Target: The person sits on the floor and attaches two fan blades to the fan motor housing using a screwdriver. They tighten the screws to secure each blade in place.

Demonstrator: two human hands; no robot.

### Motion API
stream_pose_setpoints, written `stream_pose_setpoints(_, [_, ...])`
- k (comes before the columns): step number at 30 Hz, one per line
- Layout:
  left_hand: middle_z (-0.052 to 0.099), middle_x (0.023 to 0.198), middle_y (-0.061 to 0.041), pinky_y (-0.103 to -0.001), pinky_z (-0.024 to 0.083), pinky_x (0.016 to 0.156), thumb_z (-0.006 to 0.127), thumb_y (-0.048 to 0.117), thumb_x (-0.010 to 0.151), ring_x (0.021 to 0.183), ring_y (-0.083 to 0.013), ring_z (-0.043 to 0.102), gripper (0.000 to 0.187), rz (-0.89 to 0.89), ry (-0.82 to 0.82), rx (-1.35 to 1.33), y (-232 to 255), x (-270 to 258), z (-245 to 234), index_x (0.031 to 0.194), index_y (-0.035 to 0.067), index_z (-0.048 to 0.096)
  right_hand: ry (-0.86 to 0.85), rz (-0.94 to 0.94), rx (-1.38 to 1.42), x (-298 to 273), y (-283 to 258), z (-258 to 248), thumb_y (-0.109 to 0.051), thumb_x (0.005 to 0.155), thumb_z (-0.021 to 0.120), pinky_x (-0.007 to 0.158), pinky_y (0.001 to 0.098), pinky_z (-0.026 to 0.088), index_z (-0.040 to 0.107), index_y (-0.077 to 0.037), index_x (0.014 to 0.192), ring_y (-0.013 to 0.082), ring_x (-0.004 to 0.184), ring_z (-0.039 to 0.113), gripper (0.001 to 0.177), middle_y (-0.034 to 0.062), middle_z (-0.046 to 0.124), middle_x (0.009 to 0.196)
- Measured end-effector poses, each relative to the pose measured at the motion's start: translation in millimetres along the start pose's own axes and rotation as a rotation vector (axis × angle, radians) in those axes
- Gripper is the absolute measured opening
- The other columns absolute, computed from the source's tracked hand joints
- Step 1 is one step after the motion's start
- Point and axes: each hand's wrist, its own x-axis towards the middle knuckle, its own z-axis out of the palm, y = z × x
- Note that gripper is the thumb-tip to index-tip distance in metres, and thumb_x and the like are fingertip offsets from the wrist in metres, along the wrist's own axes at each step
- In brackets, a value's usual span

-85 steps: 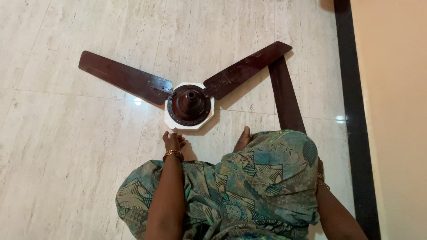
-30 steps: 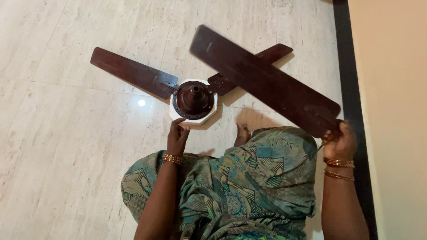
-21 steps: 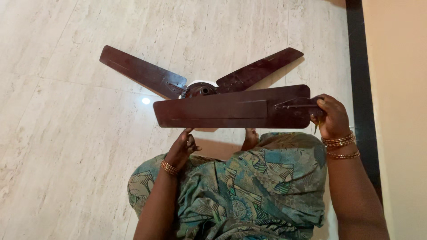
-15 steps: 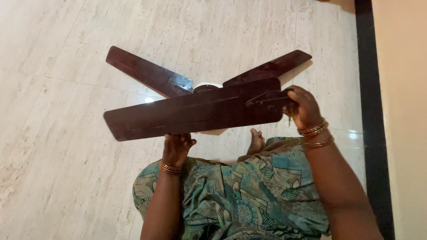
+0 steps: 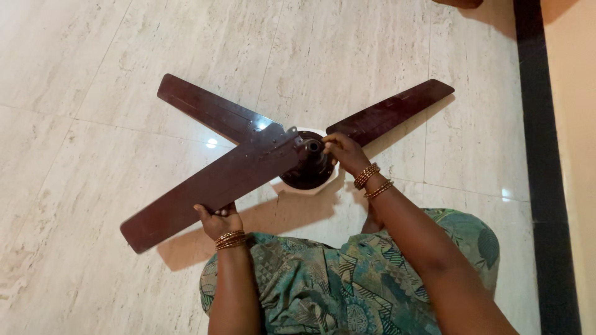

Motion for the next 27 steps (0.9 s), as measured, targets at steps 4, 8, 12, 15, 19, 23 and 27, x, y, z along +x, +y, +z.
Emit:
stream_pose_setpoints(4, [0.042, 0.061, -0.003, -0.057, 0.057, 0.101, 0.043, 0.051, 0.103, 0.05, -0.0169, 0.038, 0.052, -0.076, 0.147, 0.026, -19.3, -7.4, 12.5, 0.114, 0.004, 0.061, 0.143, 0.065, -0.24, 36.1, 51.8, -1.3, -0.03, 0.095, 0.061, 0.071, 0.0366, 0.058, 0.061, -0.007, 0.13, 0.0216, 0.079, 0.071, 0.042, 0.0088, 0.071, 0.118])
stream_pose_setpoints(8, [0.042, 0.063, -0.003, -0.063, 0.043, 0.109, 0.038, 0.057, 0.102, 0.057, -0.019, 0.043, 0.056, -0.19, 0.092, -0.019, -37.0, -5.0, 10.8, 0.114, 0.006, 0.059, 0.111, -0.139, -0.606, 89.0, 90.6, -3.7, -0.026, 0.101, 0.057, 0.1, 0.0437, 0.052, 0.062, -0.009, 0.134, 0.0326, 0.117, 0.065, 0.039, 0.0173, 0.069, 0.128])
stream_pose_setpoints(12, [0.044, 0.069, -0.005, -0.065, 0.035, 0.112, 0.038, 0.068, 0.101, 0.066, -0.0213, 0.047, 0.066, -0.284, 0.039, -0.061, -59.0, 9.0, -5.0, 0.09, 0.003, 0.051, -0.064, 0.118, -0.761, 128.1, 99.7, -0.2, -0.032, 0.1, 0.054, 0.107, 0.0455, 0.046, 0.059, -0.015, 0.14, 0.0337, 0.126, 0.06, 0.043, 0.0147, 0.063, 0.138])
stream_pose_setpoints(15, [0.043, 0.069, -0.006, -0.05, 0.035, 0.096, 0.037, 0.077, 0.099, 0.068, -0.0224, 0.046, 0.071, -0.349, -0.074, 0.003, -74.5, 18.1, -16.3, 0.077, 0.01, 0.044, -0.134, 0.199, -0.833, 139.8, 93.4, 2.5, -0.035, 0.101, 0.053, 0.109, 0.0455, 0.046, 0.058, -0.018, 0.143, 0.0329, 0.128, 0.059, 0.045, 0.0125, 0.061, 0.141])
stream_pose_setpoints(19, [0.043, 0.072, -0.005, -0.047, 0.037, 0.095, 0.034, 0.076, 0.098, 0.071, -0.0208, 0.043, 0.071, -0.376, 0.005, 0.098, -81.4, 20.5, -22.1, 0.076, 0.009, 0.046, -0.18, 0.271, -0.861, 148.2, 80.4, 10.4, -0.039, 0.1, 0.054, 0.106, 0.0453, 0.046, 0.057, -0.021, 0.142, 0.0332, 0.124, 0.06, 0.046, 0.0136, 0.062, 0.137])
stream_pose_setpoints(23, [0.044, 0.072, -0.005, -0.047, 0.038, 0.094, 0.033, 0.075, 0.097, 0.072, -0.0208, 0.043, 0.071, -0.395, -0.011, 0.123, -85.6, 17.2, -23.3, 0.076, 0.009, 0.046, -0.253, 0.28, -0.96, 153.0, 69.0, 16.7, -0.041, 0.104, 0.051, 0.104, 0.0475, 0.049, 0.074, -0.014, 0.121, 0.0343, 0.12, 0.066, 0.04, 0.016, 0.07, 0.127])
stream_pose_setpoints(27, [0.045, 0.073, -0.006, -0.039, 0.038, 0.082, 0.034, 0.075, 0.099, 0.071, -0.0207, 0.044, 0.073, -0.408, -0.064, 0.09, -93.0, 15.7, -25.1, 0.077, 0.007, 0.048, -0.223, 0.341, -0.974, 148.2, 61.2, 21.0, -0.042, 0.101, 0.054, 0.099, 0.0479, 0.052, 0.074, -0.013, 0.119, 0.0346, 0.116, 0.068, 0.039, 0.0174, 0.07, 0.125])
